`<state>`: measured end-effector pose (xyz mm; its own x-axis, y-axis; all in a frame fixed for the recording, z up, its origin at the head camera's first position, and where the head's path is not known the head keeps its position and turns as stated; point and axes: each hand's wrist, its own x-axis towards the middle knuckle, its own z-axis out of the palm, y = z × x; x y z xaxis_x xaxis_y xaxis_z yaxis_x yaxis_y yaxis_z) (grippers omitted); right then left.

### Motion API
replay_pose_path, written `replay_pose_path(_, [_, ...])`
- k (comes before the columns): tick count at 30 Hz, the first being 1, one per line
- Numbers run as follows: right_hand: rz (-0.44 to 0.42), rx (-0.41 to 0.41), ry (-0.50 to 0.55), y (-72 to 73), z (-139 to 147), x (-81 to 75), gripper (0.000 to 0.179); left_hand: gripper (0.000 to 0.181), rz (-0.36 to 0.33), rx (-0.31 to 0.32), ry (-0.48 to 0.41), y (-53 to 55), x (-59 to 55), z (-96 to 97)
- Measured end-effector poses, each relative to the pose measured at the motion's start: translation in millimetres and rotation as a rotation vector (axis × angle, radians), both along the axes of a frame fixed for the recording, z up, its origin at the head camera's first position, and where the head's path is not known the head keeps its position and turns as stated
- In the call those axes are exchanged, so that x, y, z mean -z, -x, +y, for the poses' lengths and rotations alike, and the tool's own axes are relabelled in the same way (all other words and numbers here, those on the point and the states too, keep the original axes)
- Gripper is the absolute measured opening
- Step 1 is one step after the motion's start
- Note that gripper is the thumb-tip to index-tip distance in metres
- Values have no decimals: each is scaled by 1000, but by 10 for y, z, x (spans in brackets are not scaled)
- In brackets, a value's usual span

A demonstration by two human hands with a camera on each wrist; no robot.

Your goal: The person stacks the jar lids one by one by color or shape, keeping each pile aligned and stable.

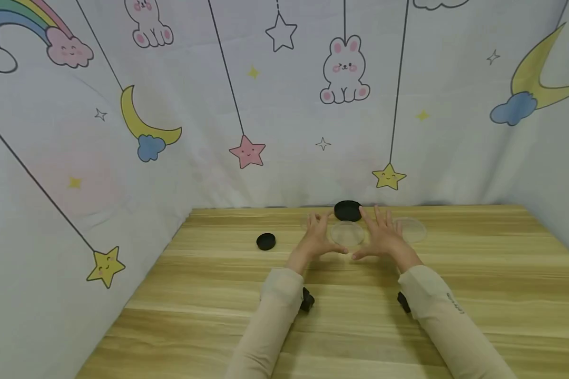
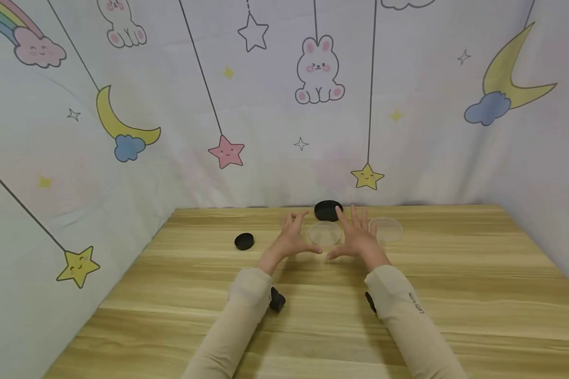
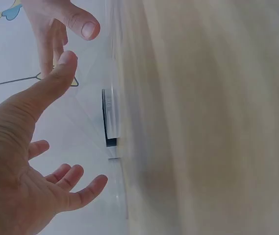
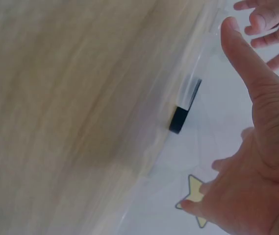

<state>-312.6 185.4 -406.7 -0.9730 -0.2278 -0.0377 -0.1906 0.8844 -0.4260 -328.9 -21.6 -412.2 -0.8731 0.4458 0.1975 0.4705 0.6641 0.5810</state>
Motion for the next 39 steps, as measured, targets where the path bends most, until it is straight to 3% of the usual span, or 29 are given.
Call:
replay_pose_path(4, [4,-4,37,7,-1,23,133,105,-2,-9,-58,2,62,16])
replay_pose_path(11, [11,-43,173,34,-7,65,128,97,-81,-60,-143,26,161,89])
replay_pose_path(17, [-13,-78,262,82,3,102,123,92,-120,-106,-157,41,232,118])
replay_pose_path(25, [3,-124,312,141,-31,225,114,85,-90,-141,-108,51,280,146])
replay_pose_path(33, [6,-78,372,195,-69,371,99,79,-46,-190,-77,70,311,168])
replay_pose_path(39, [23,-43,397,228,-39,435,81,73,-105,-212,-160,97,404,190])
